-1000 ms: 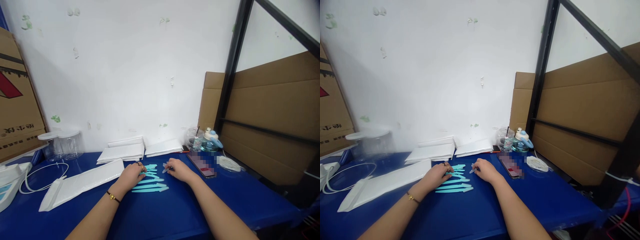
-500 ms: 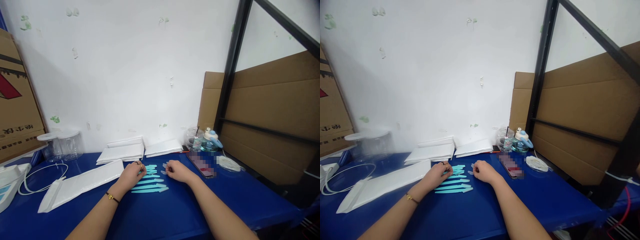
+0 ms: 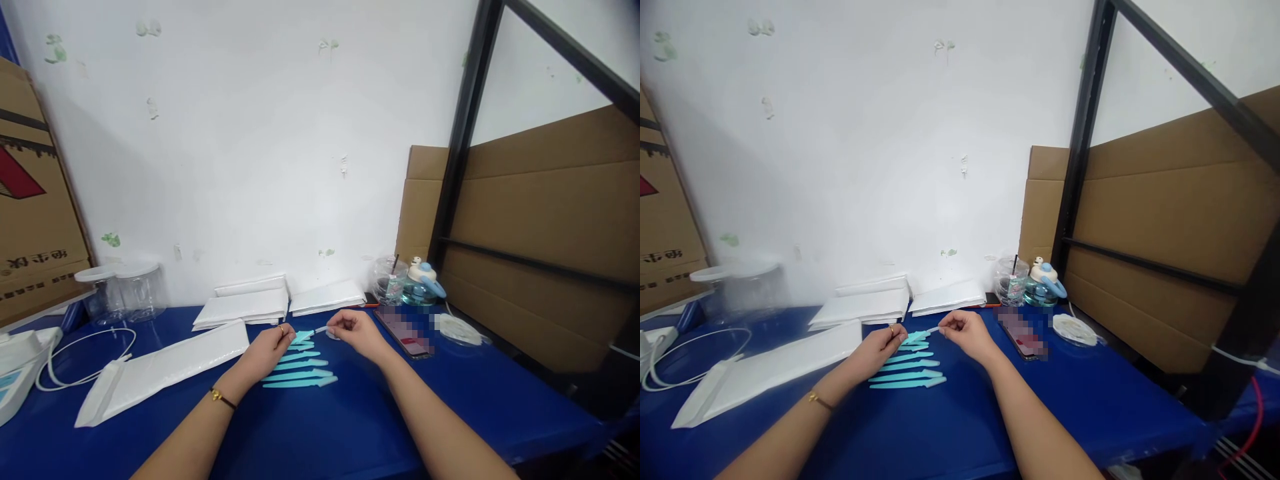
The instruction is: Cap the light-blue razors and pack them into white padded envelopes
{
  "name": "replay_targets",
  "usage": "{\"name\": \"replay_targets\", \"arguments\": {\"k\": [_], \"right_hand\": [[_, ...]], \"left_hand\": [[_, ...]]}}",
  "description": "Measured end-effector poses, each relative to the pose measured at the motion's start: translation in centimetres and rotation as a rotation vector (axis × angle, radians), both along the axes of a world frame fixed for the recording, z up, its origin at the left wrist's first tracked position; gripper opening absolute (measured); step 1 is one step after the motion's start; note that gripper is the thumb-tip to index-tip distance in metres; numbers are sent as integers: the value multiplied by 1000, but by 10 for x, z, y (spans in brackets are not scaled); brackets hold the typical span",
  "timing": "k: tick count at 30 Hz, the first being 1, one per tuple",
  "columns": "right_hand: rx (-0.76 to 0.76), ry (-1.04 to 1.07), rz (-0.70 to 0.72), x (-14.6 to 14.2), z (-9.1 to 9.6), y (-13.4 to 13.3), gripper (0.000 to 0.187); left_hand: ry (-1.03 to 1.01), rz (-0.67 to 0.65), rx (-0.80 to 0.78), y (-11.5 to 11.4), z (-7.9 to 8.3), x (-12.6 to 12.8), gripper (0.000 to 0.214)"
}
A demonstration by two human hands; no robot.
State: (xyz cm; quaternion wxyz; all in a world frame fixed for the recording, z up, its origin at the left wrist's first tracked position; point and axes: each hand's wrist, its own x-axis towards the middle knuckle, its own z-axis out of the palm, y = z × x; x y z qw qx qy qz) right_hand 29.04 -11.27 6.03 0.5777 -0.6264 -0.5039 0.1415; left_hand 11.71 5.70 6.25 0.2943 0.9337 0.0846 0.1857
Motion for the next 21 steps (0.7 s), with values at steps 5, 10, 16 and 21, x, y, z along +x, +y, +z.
{"name": "replay_targets", "arguments": {"k": [5,10,16,21], "right_hand": [[-12,8,4,5,-5,2,24],[-19,-40,-13,3,-5,2,25],[-33,-35,14,-2,-2,2,25],[-61,-58,51,-12,-2,4,25]], "left_hand": [[25,-15,2,-1,1,-1,33],[26,-30,20,-2,1,-1,34],[31,-59,13,-3,2,-2,34],[43,-83,26,-6,2,-1,32]]}}
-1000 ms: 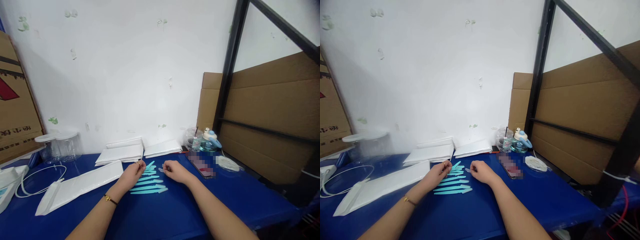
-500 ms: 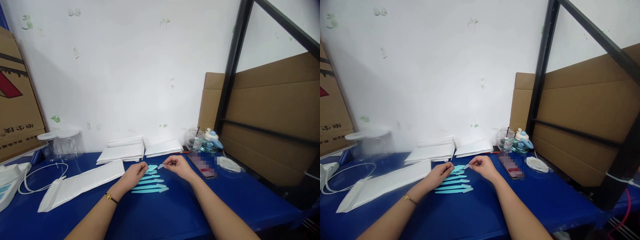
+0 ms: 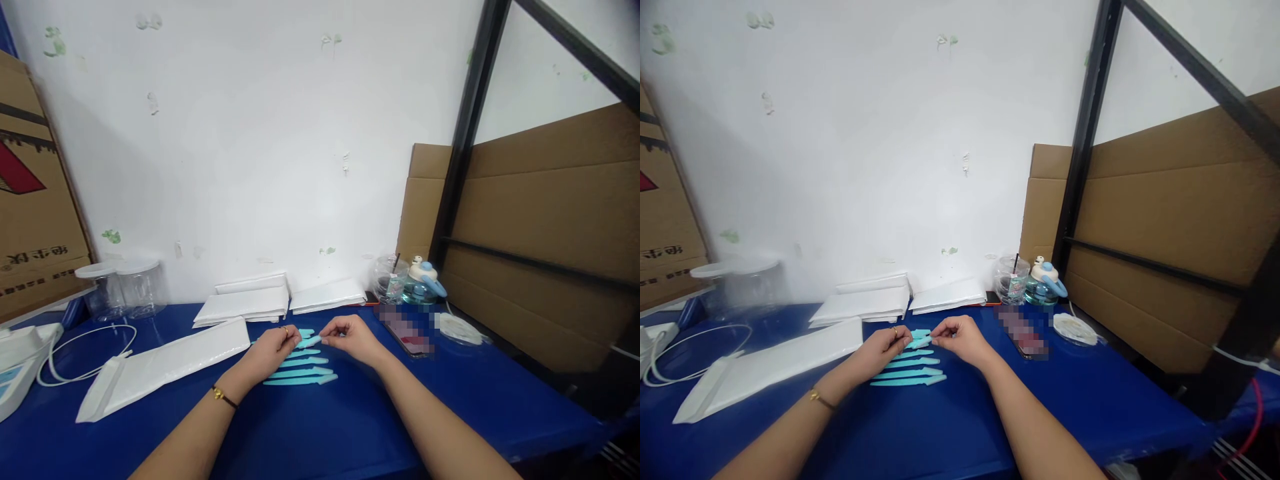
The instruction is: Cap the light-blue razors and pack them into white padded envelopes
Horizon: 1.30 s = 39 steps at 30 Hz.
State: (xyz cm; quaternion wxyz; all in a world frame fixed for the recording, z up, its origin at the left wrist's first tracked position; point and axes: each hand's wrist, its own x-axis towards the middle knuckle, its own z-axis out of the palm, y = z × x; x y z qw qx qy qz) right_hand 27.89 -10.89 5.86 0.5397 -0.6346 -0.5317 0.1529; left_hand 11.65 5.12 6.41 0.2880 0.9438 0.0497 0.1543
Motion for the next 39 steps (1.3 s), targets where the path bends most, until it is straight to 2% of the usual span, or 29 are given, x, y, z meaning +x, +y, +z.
{"name": "replay_targets", "arguments": {"k": [7,9,11,15,18,21,26,30,33,36,39], "right_hand": [[-79,-60,51,0,2,-3,27],[-90,-129,-38,9,5,-7,26],[-130,-233,-193,19,9,-13,19],[-360,-390,-429,40,8,-24,8],[-470,-371,-496,48,0,-27,11],[-517,-331,-488,49,-9,-25,16],[-446,-248,-385,44,-14,-18,18],[-327,-123,-307,41,-14,-12,7],[-244,0,-221,34,-10,-9,16],[-95,195,-107,26,-5,-8,24],[-3,319,-47,22,1,-9,27]], "left_hand": [[48,-27,37,-8,2,-1,31],[78,-45,75,-8,2,-1,30],[81,-34,127,-6,2,-3,27],[90,114,237,4,0,-6,18],[138,191,253,12,-5,-7,18],[171,172,206,17,-12,-4,14],[171,147,152,18,-15,-2,11],[158,147,97,14,-8,-3,12],[138,169,32,10,-1,-4,15],[116,172,2,8,3,-4,17],[105,166,-19,7,4,-4,19]]}}
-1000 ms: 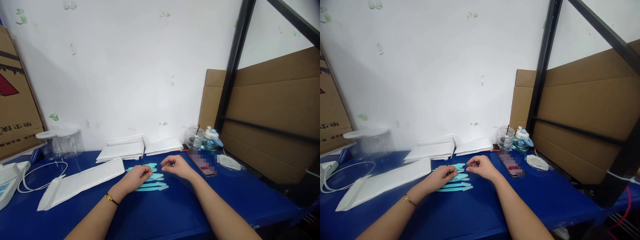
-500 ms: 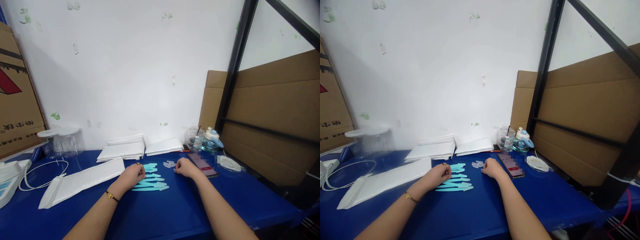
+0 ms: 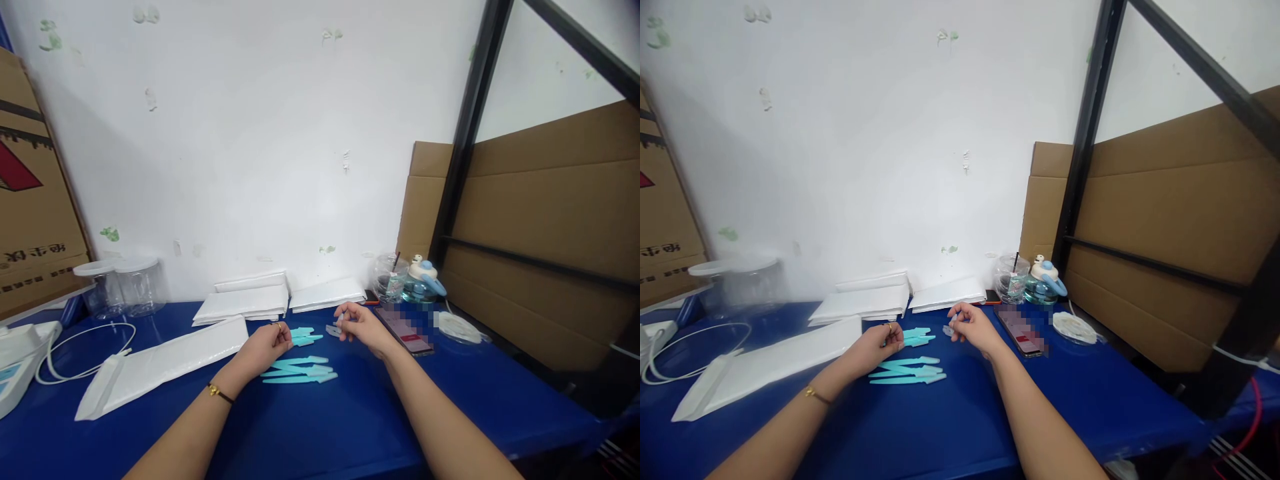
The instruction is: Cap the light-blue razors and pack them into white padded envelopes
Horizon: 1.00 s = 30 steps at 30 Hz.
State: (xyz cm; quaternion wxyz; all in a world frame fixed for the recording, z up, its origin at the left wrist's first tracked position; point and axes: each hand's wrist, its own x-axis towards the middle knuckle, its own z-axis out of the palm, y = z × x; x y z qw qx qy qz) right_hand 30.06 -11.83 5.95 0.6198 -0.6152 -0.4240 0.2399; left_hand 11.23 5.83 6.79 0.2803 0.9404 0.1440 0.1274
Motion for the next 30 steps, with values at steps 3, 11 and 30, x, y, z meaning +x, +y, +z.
{"name": "replay_targets", "arguments": {"k": [3,11,30], "right_hand": [[-18,108,41,-1,3,0,29],[-50,199,-14,-9,0,6,40],[-64,256,85,-24,2,9,40]], "left_hand": [[-12,-14,-24,1,-1,1,21],[-79,-37,-68,2,-4,3,26],[-113,-49,-107,0,-2,4,24]]}}
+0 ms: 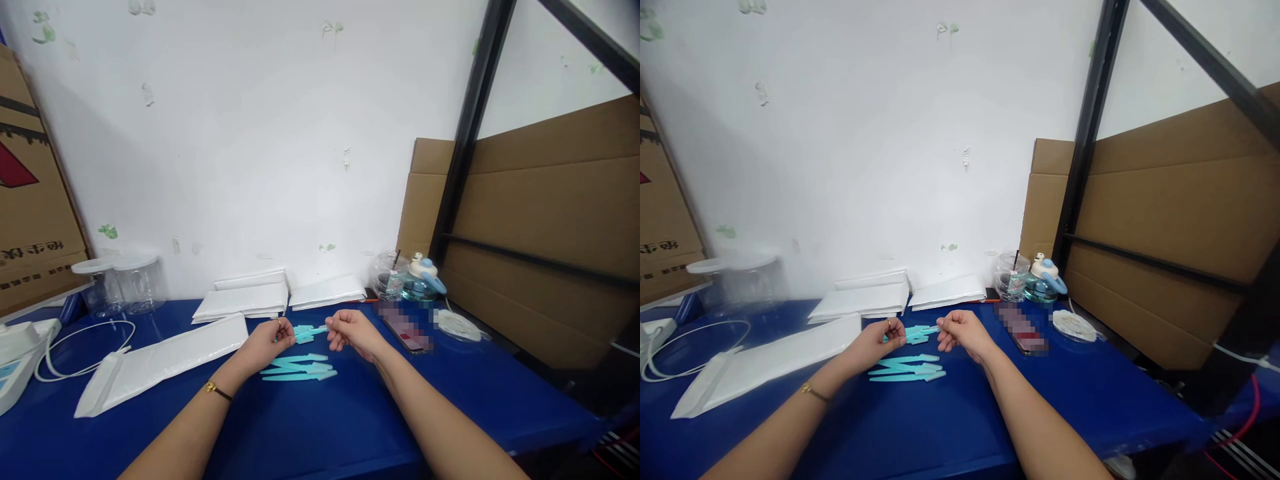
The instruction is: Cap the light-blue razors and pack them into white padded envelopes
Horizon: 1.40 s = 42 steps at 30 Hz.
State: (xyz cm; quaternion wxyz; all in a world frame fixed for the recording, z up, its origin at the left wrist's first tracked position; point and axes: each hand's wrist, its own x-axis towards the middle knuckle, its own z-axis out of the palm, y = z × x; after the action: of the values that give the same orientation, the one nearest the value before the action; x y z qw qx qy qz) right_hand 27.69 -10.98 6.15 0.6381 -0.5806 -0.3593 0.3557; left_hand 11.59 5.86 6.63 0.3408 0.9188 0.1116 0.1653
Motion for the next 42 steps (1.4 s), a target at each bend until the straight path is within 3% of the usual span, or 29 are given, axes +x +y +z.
{"name": "replay_targets", "arguments": {"k": [6,9,12,15,17,21,30,42], "right_hand": [[-60,-82,102,-4,-8,4,41],[-171,-294,144,4,-9,2,36],[-262,-676,-73,20,-9,-3,32],[-291,-887,-264,32,-9,-6,19],[-310,-958,-281,35,-10,-7,10],[-373,-1088,-245,27,-15,-3,11],[-394,-1148,-193,16,-21,6,5],[-295,-1037,-35,15,-20,4,9]], "left_hand": [[63,-34,-31,-2,-6,2,28],[125,-98,-24,-2,-10,2,29],[129,-56,116,1,-10,0,25],[103,30,329,7,-8,-2,21],[120,48,411,11,-8,-2,21],[165,55,499,15,-10,-1,22],[181,56,569,10,-4,-1,9],[147,-9,572,12,-10,4,17]]}}
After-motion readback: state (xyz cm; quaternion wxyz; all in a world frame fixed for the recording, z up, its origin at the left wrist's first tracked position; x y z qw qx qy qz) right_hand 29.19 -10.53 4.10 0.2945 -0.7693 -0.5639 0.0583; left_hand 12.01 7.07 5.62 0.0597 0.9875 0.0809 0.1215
